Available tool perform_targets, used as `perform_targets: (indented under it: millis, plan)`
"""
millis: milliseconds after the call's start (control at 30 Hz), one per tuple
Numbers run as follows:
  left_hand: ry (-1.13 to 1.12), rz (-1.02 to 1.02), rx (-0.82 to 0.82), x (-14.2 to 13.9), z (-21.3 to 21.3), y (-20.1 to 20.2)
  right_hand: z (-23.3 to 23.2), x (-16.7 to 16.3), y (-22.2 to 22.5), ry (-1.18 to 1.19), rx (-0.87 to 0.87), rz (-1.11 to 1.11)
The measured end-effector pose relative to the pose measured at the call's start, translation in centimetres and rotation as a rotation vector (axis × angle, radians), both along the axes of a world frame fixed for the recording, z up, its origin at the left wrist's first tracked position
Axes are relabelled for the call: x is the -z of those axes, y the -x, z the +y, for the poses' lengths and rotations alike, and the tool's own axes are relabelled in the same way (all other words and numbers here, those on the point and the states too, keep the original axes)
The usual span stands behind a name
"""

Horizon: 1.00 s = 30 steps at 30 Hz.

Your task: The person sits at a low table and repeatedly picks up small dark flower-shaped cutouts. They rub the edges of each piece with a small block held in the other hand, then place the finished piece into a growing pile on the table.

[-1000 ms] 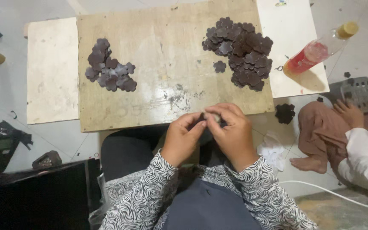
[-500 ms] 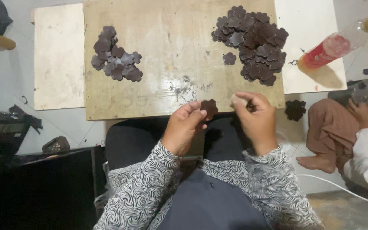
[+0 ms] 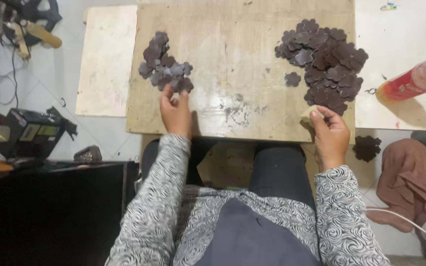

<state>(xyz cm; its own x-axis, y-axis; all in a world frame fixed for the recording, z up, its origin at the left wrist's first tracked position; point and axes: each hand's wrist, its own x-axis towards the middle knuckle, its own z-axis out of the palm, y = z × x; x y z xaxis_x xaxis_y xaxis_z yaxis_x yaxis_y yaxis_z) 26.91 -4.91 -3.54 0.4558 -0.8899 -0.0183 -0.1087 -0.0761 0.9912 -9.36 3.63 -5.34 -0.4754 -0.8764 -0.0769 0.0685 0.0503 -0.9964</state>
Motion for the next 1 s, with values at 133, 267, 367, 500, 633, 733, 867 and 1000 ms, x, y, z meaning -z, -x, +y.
perform_targets:
  millis: [133,267,367,500,633,733,867,1000]
  plan:
    - [0.184,-0.728,0.124,2.3,3.7,4.8,-0.7,-0.2,1.9,0.047,-0.048,-0.368]
    - [0.347,-0.85,0.303,2.8,3.9,8.8,-1.3,-0.1,4.4,0.064,-0.058,-0.651]
    - [0.169,-0.873,0.407,1.9,1.6,12.5,-2.1,0.3,4.7,0.066,-0.014,-0.667]
    - [0.282,-0.776,0.476,0.2,-1.2,18.1,-2.6,0.7,3.8,0.142,-0.047,-0.623]
    - [0.283,-0.724,0.468,-1.7,-3.0,22.3,-2.2,0.9,3.5,0.207,-0.015,-0.584]
    - [0.262,-0.734,0.477,-2.9,-3.7,23.2,-2.3,1.0,3.6,0.188,-0.019,-0.548]
    - [0.298,-0.716,0.488,-3.4,-3.4,22.6,-2.6,0.8,3.6,0.188,-0.024,-0.553]
    - [0.074,-0.393,0.688,-2.2,-2.1,21.7,-2.4,0.1,3.3,0.175,-0.017,-0.51]
